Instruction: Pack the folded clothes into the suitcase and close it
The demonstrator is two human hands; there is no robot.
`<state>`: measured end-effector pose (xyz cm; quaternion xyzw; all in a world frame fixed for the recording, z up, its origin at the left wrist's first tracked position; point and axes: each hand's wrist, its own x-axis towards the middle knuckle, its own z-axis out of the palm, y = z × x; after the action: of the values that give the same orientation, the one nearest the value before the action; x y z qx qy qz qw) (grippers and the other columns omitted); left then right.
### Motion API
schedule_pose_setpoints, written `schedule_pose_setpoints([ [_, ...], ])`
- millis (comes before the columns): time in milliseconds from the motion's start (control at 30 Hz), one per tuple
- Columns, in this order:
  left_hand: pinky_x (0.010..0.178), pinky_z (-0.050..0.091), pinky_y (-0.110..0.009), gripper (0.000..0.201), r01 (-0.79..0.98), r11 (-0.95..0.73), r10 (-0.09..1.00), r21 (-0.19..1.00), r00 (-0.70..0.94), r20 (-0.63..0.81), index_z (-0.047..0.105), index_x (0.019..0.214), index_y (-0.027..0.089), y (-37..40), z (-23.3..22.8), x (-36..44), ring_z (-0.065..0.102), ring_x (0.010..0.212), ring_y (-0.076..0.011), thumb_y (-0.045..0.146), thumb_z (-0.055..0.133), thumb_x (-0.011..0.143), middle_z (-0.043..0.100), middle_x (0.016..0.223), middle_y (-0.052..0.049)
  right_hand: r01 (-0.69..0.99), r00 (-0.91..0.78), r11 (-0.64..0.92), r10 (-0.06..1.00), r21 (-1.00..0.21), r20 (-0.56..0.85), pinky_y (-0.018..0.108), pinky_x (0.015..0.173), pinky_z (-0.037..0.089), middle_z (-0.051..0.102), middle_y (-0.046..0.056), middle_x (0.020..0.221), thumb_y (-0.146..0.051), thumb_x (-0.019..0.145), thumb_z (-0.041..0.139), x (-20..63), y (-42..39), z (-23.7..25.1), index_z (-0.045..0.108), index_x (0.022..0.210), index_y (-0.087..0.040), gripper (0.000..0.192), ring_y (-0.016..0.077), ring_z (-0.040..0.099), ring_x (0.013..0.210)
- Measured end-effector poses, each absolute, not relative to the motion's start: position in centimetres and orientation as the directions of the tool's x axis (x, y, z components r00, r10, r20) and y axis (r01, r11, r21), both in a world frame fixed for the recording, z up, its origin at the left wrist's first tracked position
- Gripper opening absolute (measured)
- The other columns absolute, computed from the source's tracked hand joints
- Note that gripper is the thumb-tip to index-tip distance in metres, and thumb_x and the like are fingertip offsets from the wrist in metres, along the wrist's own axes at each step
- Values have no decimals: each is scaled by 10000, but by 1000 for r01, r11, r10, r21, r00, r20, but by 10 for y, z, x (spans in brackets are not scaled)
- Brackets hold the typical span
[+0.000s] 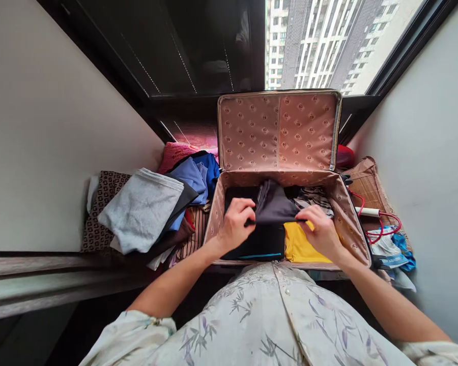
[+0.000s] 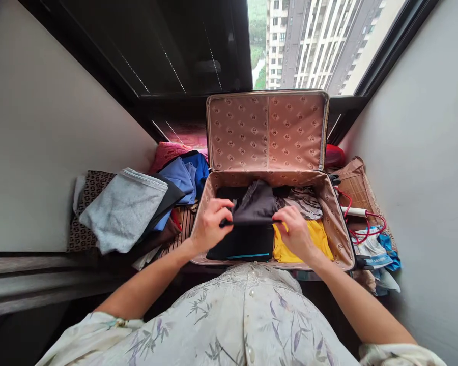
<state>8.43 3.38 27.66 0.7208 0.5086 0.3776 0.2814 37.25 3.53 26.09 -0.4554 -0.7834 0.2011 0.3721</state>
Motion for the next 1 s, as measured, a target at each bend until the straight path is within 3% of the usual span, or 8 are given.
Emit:
schedule_pose_setpoints([
  [133,1020,445,-438,205,374,-37,933,927,345,-102,592,666,250,-12,217,88,602,1072,-303,66,677,633,746,1075,-79,532,-399,355,906,-769,142,403,812,539,676,83,959,-139,849,572,378,-8,194,669,859,-253,150,245,623,932],
  [267,905,453,-349,166,335,159,874,929,390,-290,574,671,240,-31,168,93,625,889,-242,125,690,641,738,899,-48,562,-441,265,898,-784,-13,494,935,521,684,120,1241,-93,777,579,382,-19,149,645,815,-226,153,284,597,1105],
  [467,694,373,-262,154,413,201,902,888,276,-332,562,717,214,30,134,91,441,620,-135,188,710,684,520,627,49,604,-449,147,875,-783,-182,384,815,512,700,65,869,-184,811,578,382,52,130,665,881,-222,118,222,623,825],
  [567,778,417,-276,209,355,269,953,896,35,-300,574,826,211,98,117,95,528,712,-148,199,751,714,587,735,26,628,-295,58,940,-776,-169,387,856,507,716,67,928,-264,854,579,370,113,121,682,1016,-230,195,235,634,880],
  [633,883,443,-303,351,252,354,933,901,-153,-324,586,1039,193,135,98,99,617,887,-179,228,789,755,678,986,-62,659,-169,-2,974,-752,-150,415,937,494,725,109,1051,-277,865,594,360,143,107,661,1168,-208,318,269,638,1010],
  [700,989,432,-339,515,235,454,880,859,-266,-392,539,1220,166,152,72,102,632,1095,-224,247,809,788,650,1250,-175,721,-74,-99,973,-686,-219,437,1026,457,700,167,1189,-265,871,604,352,155,84,612,1282,-164,423,299,613,1152],
  [833,1110,379,-389,543,336,621,783,708,-317,-535,533,1270,112,132,17,108,564,1315,-301,245,802,817,591,1379,-258,792,5,-287,886,-539,-465,419,1031,465,677,218,1244,-258,844,660,343,130,31,583,1303,-107,490,316,632,1178],
  [1000,1145,375,-373,509,398,675,738,621,-344,-581,578,1264,110,105,-26,116,550,1359,-308,228,792,818,559,1432,-242,796,64,-392,813,-462,-579,390,1050,462,674,212,1283,-320,871,657,338,104,-15,561,1329,-95,519,310,635,1217],
])
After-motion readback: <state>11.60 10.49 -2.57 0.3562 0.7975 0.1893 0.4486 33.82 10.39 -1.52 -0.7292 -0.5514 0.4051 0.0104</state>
